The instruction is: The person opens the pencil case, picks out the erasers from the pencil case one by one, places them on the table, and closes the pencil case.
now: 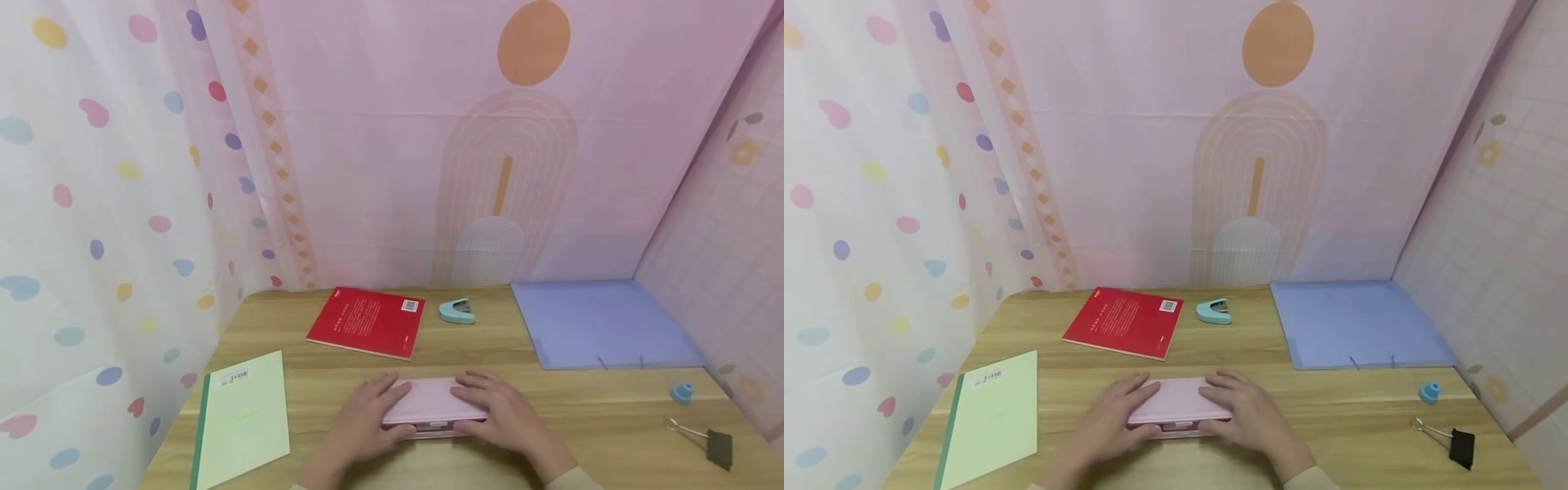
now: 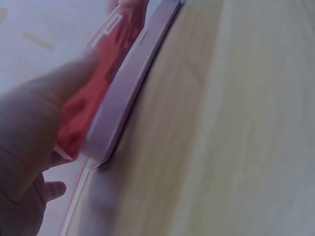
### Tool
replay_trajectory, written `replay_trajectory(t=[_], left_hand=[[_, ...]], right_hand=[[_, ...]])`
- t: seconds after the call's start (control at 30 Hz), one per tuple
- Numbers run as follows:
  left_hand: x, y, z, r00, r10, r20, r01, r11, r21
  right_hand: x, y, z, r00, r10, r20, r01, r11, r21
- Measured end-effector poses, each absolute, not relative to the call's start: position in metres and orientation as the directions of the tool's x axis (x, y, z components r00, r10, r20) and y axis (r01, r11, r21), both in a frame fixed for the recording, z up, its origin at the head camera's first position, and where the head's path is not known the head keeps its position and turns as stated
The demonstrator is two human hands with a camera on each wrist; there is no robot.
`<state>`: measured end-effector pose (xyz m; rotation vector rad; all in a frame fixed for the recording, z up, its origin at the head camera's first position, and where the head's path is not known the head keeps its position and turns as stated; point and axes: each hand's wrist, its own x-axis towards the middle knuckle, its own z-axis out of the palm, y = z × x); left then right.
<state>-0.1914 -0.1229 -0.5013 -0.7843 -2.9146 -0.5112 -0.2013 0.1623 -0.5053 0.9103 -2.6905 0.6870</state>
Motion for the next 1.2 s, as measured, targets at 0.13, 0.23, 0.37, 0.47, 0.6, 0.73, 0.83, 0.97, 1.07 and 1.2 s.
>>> replay_trajectory(t=[0.13, 0.23, 0.37, 0.47, 0.6, 0.73, 0.83, 0.97, 1.07, 1.2], left_hand=[[-0.193, -0.128, -0.496, -0.872, 0.464, 0.157, 0.489, 0.804, 0.337], [-0.196, -0.130, -0.491, -0.870, 0.461, 0.176, 0.493, 0.791, 0.363], [-0.203, -0.131, -0.486, -0.867, 0.454, 0.204, 0.497, 0.772, 0.395], [-0.212, -0.131, -0.483, -0.882, 0.428, 0.196, 0.469, 0.760, 0.450], [-0.223, -0.128, -0.478, -0.930, 0.343, 0.135, 0.357, 0.752, 0.554], [-0.233, -0.123, -0.474, -0.977, 0.200, 0.079, 0.201, 0.723, 0.661], [-0.237, -0.121, -0.472, -0.981, 0.112, 0.156, 0.189, 0.721, 0.667], [-0.228, -0.122, -0.469, -0.797, 0.213, 0.565, 0.506, 0.748, 0.431], [-0.214, -0.121, -0.467, -0.533, 0.428, 0.730, 0.718, 0.686, 0.122], [-0.200, -0.115, -0.471, -0.545, 0.656, 0.522, 0.786, 0.617, 0.044]], right_hand=[[-0.202, 0.165, -0.501, -0.731, -0.556, 0.395, -0.672, 0.686, -0.277], [-0.204, 0.169, -0.498, -0.646, -0.609, 0.461, -0.735, 0.658, -0.162], [-0.206, 0.174, -0.496, -0.544, -0.660, 0.518, -0.786, 0.617, -0.041], [-0.206, 0.176, -0.495, -0.511, -0.672, 0.536, -0.797, 0.604, -0.001], [-0.207, 0.175, -0.493, -0.492, -0.673, 0.553, -0.799, 0.601, 0.020], [-0.206, 0.172, -0.492, -0.493, -0.681, 0.542, -0.793, 0.608, 0.044], [-0.205, 0.171, -0.493, -0.538, -0.688, 0.488, -0.777, 0.629, 0.031], [-0.204, 0.168, -0.496, -0.615, -0.698, 0.368, -0.758, 0.651, -0.032], [-0.207, 0.168, -0.499, -0.640, -0.698, 0.322, -0.751, 0.658, -0.066], [-0.213, 0.168, -0.502, -0.658, -0.685, 0.313, -0.740, 0.665, -0.099]])
